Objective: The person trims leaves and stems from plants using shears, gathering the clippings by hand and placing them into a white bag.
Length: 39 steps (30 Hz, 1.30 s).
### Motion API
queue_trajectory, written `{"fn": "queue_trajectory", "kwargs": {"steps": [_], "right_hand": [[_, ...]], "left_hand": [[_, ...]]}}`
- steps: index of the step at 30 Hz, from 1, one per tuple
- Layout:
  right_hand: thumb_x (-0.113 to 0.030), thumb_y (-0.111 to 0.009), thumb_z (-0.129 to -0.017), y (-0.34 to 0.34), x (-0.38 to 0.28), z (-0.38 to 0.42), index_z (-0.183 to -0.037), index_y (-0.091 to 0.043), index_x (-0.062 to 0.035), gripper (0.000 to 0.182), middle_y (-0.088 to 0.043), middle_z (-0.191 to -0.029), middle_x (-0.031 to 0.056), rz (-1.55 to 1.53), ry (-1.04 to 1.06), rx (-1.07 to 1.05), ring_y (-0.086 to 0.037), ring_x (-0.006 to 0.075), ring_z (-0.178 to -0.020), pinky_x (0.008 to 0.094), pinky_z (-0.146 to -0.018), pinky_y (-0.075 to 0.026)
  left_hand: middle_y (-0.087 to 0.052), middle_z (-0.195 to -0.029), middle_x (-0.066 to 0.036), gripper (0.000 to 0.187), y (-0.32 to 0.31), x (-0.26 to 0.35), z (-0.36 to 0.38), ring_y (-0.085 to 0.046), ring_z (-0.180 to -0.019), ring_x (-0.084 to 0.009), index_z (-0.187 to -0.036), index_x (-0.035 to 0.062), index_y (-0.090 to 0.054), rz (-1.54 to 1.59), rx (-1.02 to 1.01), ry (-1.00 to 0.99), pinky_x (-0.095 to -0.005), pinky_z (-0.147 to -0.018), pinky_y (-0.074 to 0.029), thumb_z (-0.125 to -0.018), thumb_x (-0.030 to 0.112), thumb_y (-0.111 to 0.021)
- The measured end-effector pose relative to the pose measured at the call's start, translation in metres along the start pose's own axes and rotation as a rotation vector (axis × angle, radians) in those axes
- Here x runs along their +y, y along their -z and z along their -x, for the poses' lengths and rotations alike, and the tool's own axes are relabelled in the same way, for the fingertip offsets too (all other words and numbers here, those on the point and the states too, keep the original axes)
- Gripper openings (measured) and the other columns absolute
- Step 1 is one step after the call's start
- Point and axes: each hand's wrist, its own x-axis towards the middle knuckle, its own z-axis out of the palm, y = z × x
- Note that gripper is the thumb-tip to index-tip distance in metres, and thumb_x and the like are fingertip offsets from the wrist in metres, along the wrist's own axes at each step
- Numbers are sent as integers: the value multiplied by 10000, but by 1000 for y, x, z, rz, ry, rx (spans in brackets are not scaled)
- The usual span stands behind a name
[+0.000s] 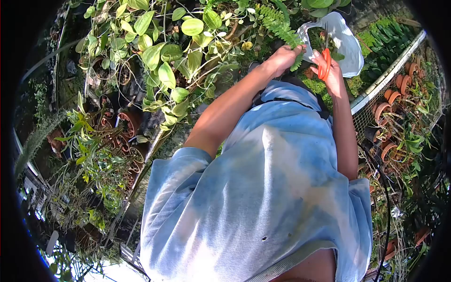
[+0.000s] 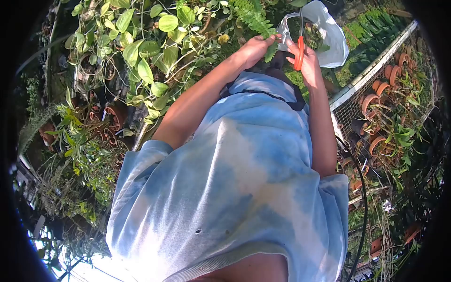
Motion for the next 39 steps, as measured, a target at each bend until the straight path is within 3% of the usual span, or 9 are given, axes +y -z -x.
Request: {"fn": "queue_trajectory", "kwargs": {"steps": [4,7,8,13,18,21,26,33,39], "right_hand": [[-335,-833,-832,-20,9,-2,-1021,-621,-61,395,-632,-969,-4,57,-59,-147,-618,100,-916,265,-793,-502],[-303,-852,-816,-26,34,-24,-962,-614,-53,374,-616,-889,-21,29,-87,-78,-588,81,-820,243,-759,-480],[-291,-855,-814,-26,42,-29,-938,-614,-52,362,-610,-863,-26,34,-95,-25,-573,71,-792,235,-748,-471],[-304,-823,-857,-33,60,-17,-809,-632,-120,269,-543,-730,-77,25,224,274,-446,30,-670,206,-630,-354],[-319,-799,-880,-44,74,22,-769,-596,-147,288,-483,-688,-95,81,109,299,-401,19,-618,216,-569,-310],[-323,-779,-895,-64,73,42,-783,-581,-138,293,-468,-680,-93,99,8,253,-385,15,-605,213,-549,-287],[-303,-766,-908,-76,77,48,-788,-570,-128,289,-452,-680,-96,109,56,200,-363,16,-610,214,-550,-273],[-280,-773,-905,-76,86,34,-782,-582,-128,273,-448,-678,-106,-63,22,177,-355,16,-608,210,-551,-265],[-255,-765,-912,-74,86,28,-804,-602,-121,238,-428,-671,-108,-11,93,142,-348,17,-605,213,-548,-258]], "left_hand": [[-160,-1640,-216,803,6,-6,8,-184,-1514,-290,-1536,-26,-282,87,-8,88,-446,-1231,-158,-1022,576,-419],[-198,-1633,-214,888,20,-14,11,-234,-1497,-297,-1547,-15,-267,-34,32,197,-440,-1226,-155,-981,643,-452],[-454,-1479,-256,838,26,-17,15,-486,-1341,-300,-1497,-25,-371,-207,122,106,-437,-1121,-365,-962,598,-536],[-728,-949,-187,475,106,-99,1,-720,-843,-265,-1297,-51,-525,-428,852,-55,-372,-779,-547,-949,251,-638],[-673,-934,-181,577,112,-84,5,-708,-629,-219,-1508,-46,-294,-60,727,-50,-302,-540,-592,-1003,87,-540],[-654,-1027,-155,603,110,-80,-9,-727,-734,-235,-1531,-25,-234,168,677,-35,-292,-545,-572,-1029,135,-527],[-588,-916,-44,120,121,-87,-16,-619,-727,-138,-1126,84,-521,386,685,-9,-257,-556,-504,-1037,163,-529],[-529,-831,-14,121,157,-92,-17,-505,-687,-118,-1043,88,-560,729,473,76,-253,-616,-479,-1029,209,-556],[-534,-1042,-118,250,158,-83,-14,-533,-901,-196,-1190,22,-519,762,485,142,-281,-711,-503,-1030,212,-549]]}}
